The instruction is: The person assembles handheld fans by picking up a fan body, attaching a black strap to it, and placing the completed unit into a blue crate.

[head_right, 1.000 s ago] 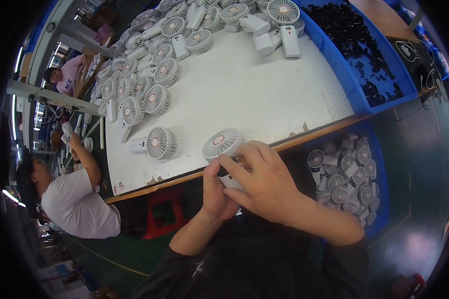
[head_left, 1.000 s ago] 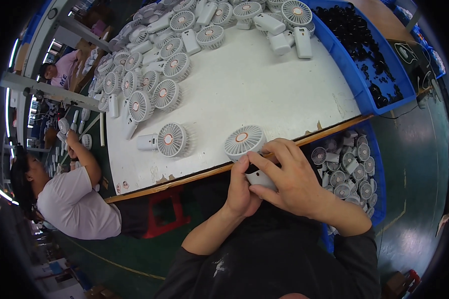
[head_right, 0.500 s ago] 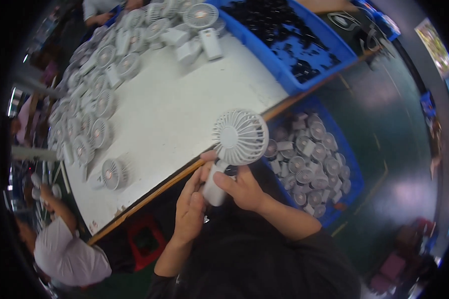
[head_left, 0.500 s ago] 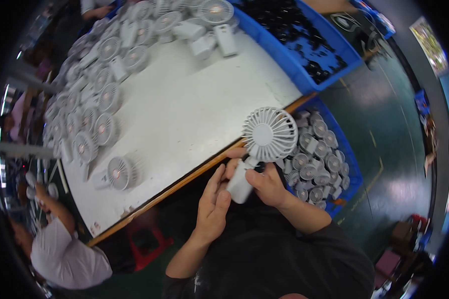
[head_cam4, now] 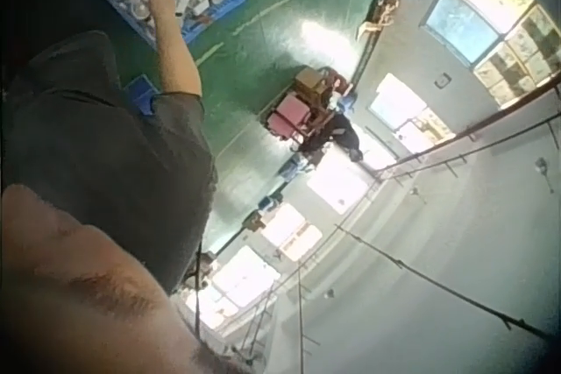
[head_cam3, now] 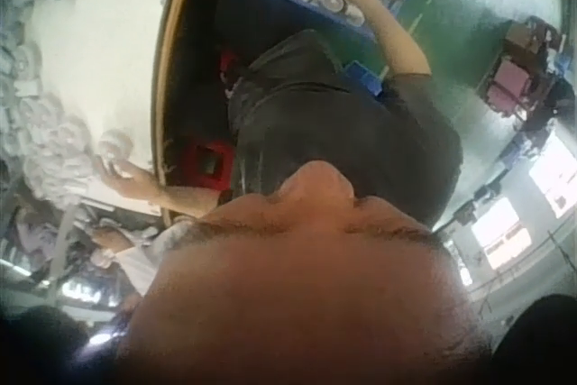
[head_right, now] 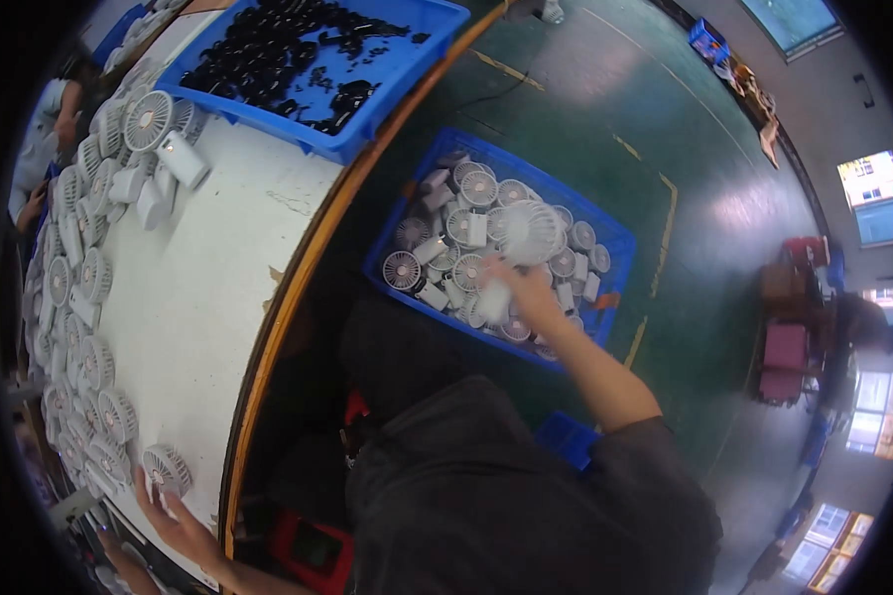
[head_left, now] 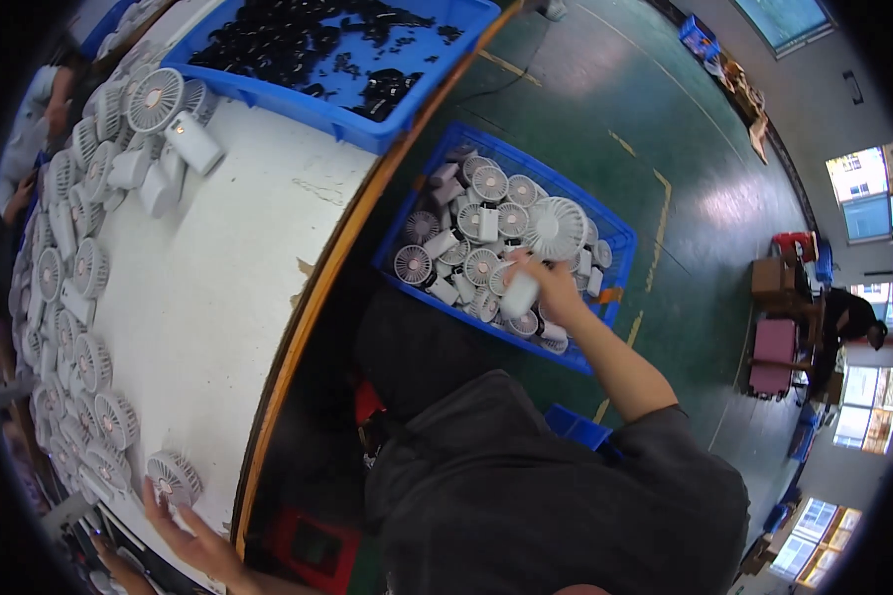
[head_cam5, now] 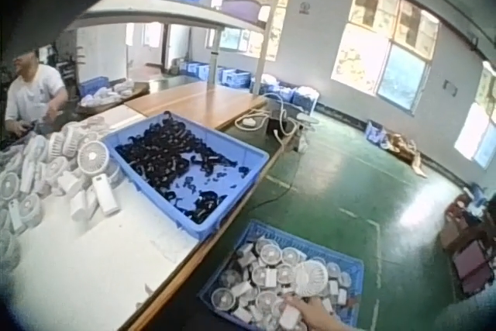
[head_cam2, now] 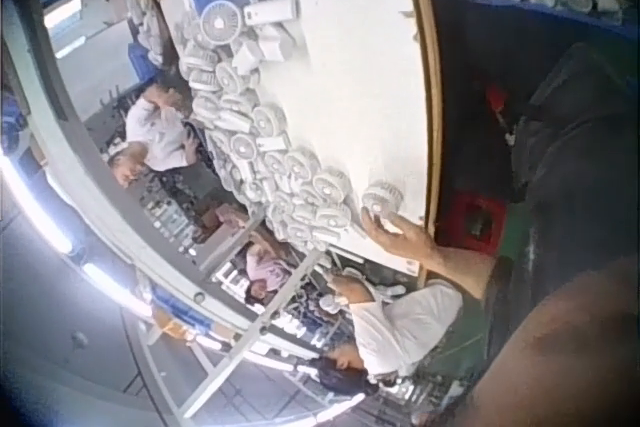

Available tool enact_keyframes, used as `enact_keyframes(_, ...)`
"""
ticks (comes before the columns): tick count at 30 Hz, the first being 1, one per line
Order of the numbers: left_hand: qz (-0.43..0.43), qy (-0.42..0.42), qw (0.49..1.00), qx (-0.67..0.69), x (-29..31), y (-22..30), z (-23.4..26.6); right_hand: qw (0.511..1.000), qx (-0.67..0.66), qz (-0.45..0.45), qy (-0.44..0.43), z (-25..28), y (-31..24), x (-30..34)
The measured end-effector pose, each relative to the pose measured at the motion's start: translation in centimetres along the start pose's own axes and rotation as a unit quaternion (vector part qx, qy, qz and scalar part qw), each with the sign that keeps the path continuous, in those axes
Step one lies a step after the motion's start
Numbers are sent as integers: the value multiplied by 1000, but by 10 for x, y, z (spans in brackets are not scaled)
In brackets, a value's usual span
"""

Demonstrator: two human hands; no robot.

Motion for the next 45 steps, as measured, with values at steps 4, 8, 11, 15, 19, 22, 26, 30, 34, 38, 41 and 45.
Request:
enact_keyframes(4,44,-49,993,-97,-2,-84,14,926,318,-22,201,171,91,-47)
enact_keyframes(8,55,-113,989,-77,0,-95,15,822,517,-17,239,266,150,-24)
enact_keyframes(11,51,-130,986,-86,-5,-88,6,787,563,-163,193,273,154,4)
enact_keyframes(15,67,-139,983,-103,-8,-96,7,770,590,-175,170,257,157,4)
enact_keyframes(19,92,-162,979,-82,-10,-101,12,785,595,-99,143,229,150,-8)
enact_keyframes(22,147,-149,978,-12,0,-108,14,829,543,-15,131,201,159,-19)
enact_keyframes(26,257,-62,962,73,19,-88,32,932,346,103,28,71,138,-8)
enact_keyframes(30,268,9,876,400,47,-11,-11,957,161,104,-217,-111,-1,84)
enact_keyframes(34,284,53,751,593,87,41,-76,874,49,166,-454,-204,-47,174)
enact_keyframes(38,312,66,735,599,77,96,-109,842,76,157,-511,-236,-45,221)
enact_keyframes(41,340,32,734,587,77,80,-115,837,121,165,-508,-243,-37,233)
enact_keyframes(45,420,-211,489,735,80,63,-144,744,148,384,-526,-259,-75,239)
Point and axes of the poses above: each hand's wrist, its own x-axis away from the middle knuckle, its own z-axis out of the back of the hand, y = z × x, the point moved 5 cm from there along -x, towards the middle knuckle, and after that the axes turned 11 degrees about y, right-handed, at the moved point
